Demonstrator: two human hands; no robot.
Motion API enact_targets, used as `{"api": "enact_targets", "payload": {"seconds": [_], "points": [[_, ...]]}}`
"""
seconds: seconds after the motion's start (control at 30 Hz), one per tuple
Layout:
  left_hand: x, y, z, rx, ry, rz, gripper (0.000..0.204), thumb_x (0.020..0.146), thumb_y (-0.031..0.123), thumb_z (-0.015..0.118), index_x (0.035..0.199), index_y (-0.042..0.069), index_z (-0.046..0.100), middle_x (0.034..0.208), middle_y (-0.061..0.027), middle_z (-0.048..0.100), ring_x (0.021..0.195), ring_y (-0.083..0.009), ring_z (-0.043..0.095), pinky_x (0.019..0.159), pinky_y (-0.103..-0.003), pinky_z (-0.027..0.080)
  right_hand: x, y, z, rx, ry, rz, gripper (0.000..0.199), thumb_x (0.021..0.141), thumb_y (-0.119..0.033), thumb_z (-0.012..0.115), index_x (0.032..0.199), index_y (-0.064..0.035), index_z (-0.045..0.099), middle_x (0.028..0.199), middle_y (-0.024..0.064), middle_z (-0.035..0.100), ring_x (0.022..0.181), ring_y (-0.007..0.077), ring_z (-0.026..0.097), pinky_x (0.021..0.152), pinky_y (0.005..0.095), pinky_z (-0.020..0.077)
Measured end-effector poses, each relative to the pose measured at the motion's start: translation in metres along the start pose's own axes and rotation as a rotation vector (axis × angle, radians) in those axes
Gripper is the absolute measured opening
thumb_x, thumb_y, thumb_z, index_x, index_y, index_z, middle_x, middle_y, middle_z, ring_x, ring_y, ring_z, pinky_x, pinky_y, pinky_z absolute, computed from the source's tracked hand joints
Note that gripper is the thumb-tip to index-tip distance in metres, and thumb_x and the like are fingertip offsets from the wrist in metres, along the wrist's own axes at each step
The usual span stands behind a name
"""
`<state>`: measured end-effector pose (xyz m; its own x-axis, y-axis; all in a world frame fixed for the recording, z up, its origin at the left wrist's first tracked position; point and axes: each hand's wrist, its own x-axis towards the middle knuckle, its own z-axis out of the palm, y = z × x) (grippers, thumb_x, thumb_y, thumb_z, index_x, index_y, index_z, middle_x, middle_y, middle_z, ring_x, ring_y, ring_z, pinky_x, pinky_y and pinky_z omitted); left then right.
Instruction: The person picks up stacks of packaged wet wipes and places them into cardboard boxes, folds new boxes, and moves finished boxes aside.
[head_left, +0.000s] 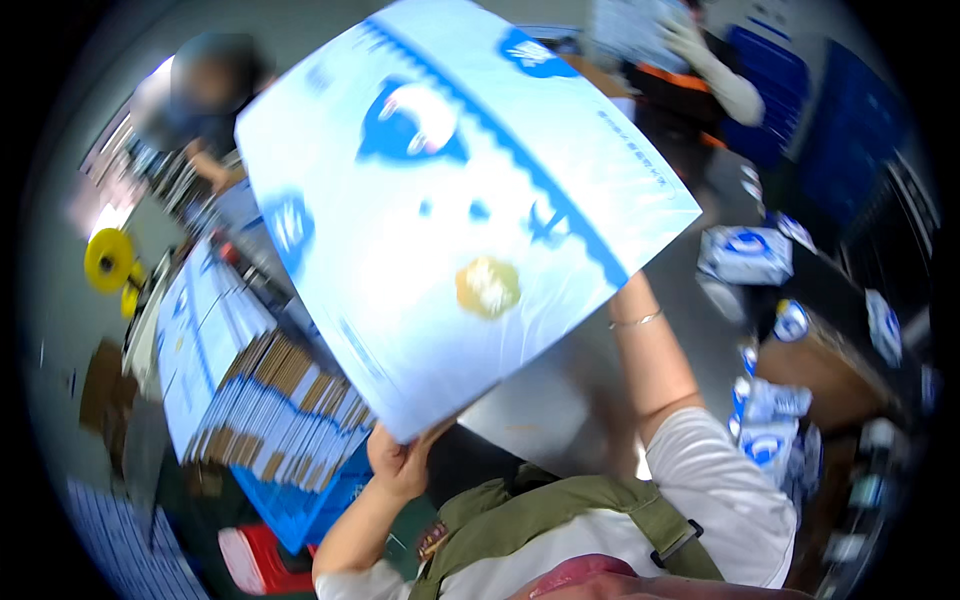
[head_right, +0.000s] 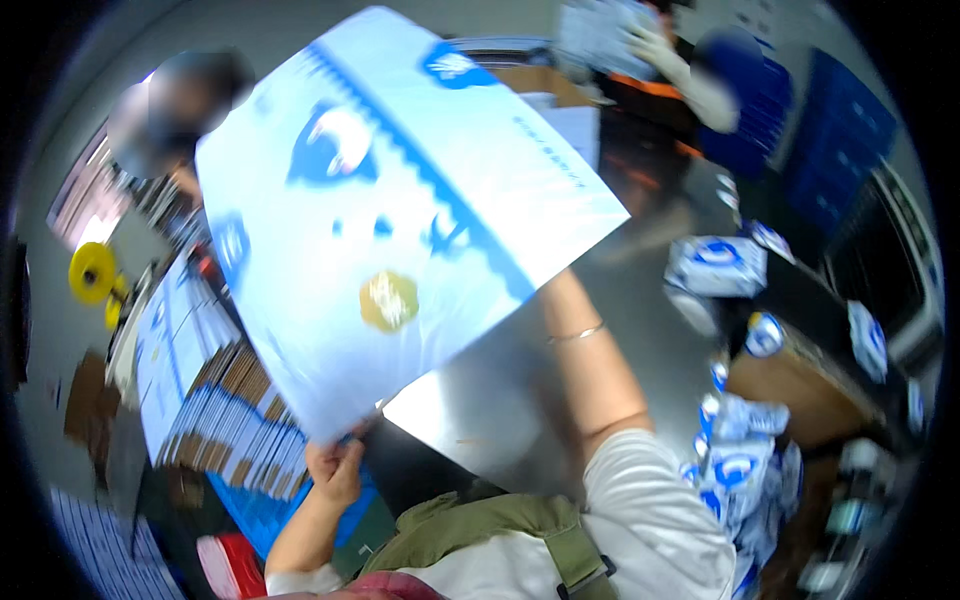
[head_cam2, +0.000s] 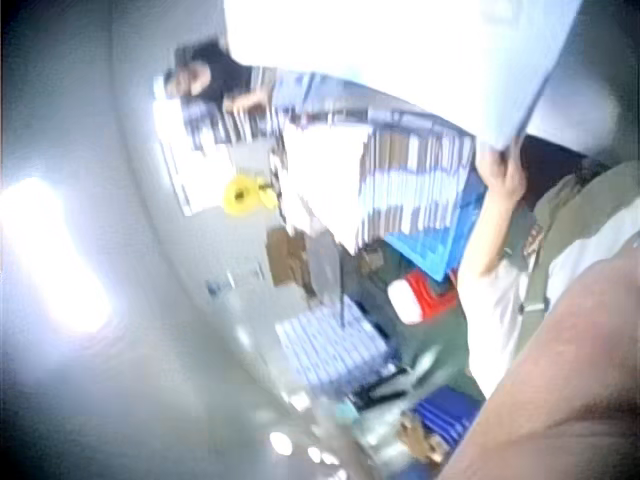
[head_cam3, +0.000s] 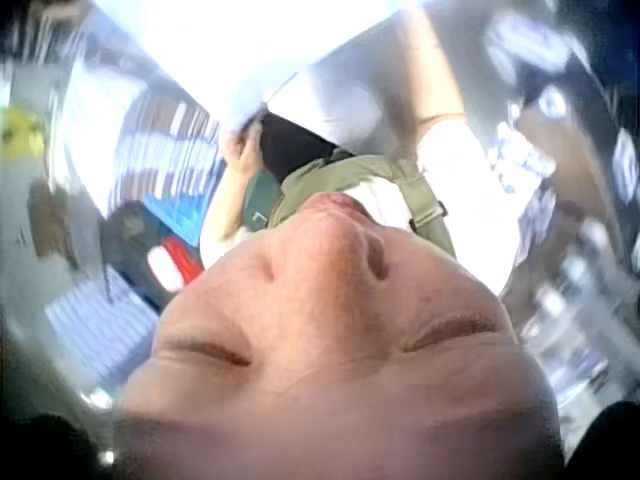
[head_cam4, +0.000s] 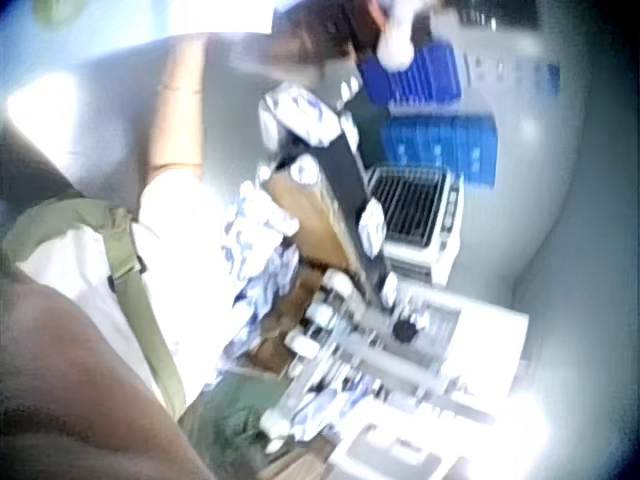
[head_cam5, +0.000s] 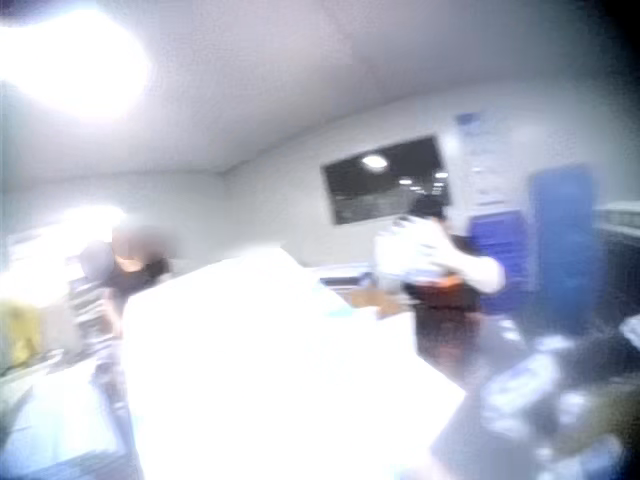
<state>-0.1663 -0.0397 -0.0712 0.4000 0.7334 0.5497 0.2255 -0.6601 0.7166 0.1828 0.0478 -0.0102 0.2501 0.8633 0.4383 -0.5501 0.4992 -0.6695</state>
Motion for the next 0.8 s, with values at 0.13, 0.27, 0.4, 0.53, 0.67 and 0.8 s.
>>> {"api": "enact_targets", "payload": {"seconds": [0.13,0.27,0.4,0.53,0.67,0.8], "points": [[0.024,-0.082,-0.093,0.052,0.435,-0.21,0.037,0.087,0.019,0.065,0.12,0.008,0.055,0.123,-0.0111,0.056,0.107,-0.0222,0.056,0.091,-0.034,0.046,-0.01,-0.107,-0.032,-0.922,-0.466,-0.026,0.04,0.094,-0.034,0.047,0.088,-0.0003,0.067,0.083,0.0162,0.066,0.085,0.0336,0.064,0.076,0.0426,0.0493],[0.158,-0.052,-0.119,0.15,-0.166,-0.166,0.105,0.064,0.045,0.081,0.145,0.0,0.032,0.146,-0.0181,0.038,0.135,-0.0298,0.036,0.112,-0.041,0.028,-0.058,-0.055,-0.044,-1.685,-0.982,0.41,0.045,0.088,-0.038,0.052,0.071,-0.0005,0.068,0.074,0.0202,0.065,0.073,0.0399,0.061,0.068,0.047,0.0486],[0.215,0.049,-0.081,0.412,-1.131,-0.204,0.138,0.036,0.055,0.091,0.145,-0.001,0.03,0.15,-0.0206,0.032,0.14,-0.0326,0.031,0.114,-0.041,0.026,-0.088,-0.05,-0.046,-1.635,-1.126,0.512,0.038,0.084,-0.033,0.056,0.069,-0.0001,0.068,0.07,0.0196,0.064,0.071,0.0396,0.061,0.067,0.0489,0.0479],[0.204,0.054,-0.039,0.447,-1.537,-0.154,0.118,0.035,0.038,0.096,0.136,0.001,0.046,0.134,-0.026,0.049,0.129,-0.0343,0.046,0.105,-0.038,0.039,-0.085,-0.046,-0.053,-1.622,-1.058,0.114,0.022,0.078,-0.024,0.064,0.07,-0.0035,0.064,0.073,0.0156,0.064,0.076,0.035,0.062,0.069,0.0471,0.048],[0.219,-0.021,-0.003,0.524,-0.788,-0.153,0.093,0.052,0.044,0.09,0.124,-0.003,0.055,0.134,-0.0236,0.048,0.114,-0.0295,0.056,0.093,-0.036,0.046,0.0,-0.072,-0.036,-1.661,-0.677,-0.891,0.017,0.07,-0.023,0.066,0.075,-0.0091,0.058,0.083,0.0089,0.057,0.085,0.0319,0.053,0.076,0.0425,0.0435],[0.2,-0.127,0.0,0.63,-0.247,0.069,0.103,0.063,0.051,0.082,0.141,0.0,0.038,0.147,-0.0263,0.033,0.135,-0.0376,0.036,0.11,-0.041,0.03,0.018,-0.113,0.002,-1.721,-0.503,0.545,0.058,0.08,-0.046,0.067,0.11,0.0023,0.06,0.122,0.0203,0.057,0.119,0.0368,0.049,0.099,0.0426,0.0402]]}}
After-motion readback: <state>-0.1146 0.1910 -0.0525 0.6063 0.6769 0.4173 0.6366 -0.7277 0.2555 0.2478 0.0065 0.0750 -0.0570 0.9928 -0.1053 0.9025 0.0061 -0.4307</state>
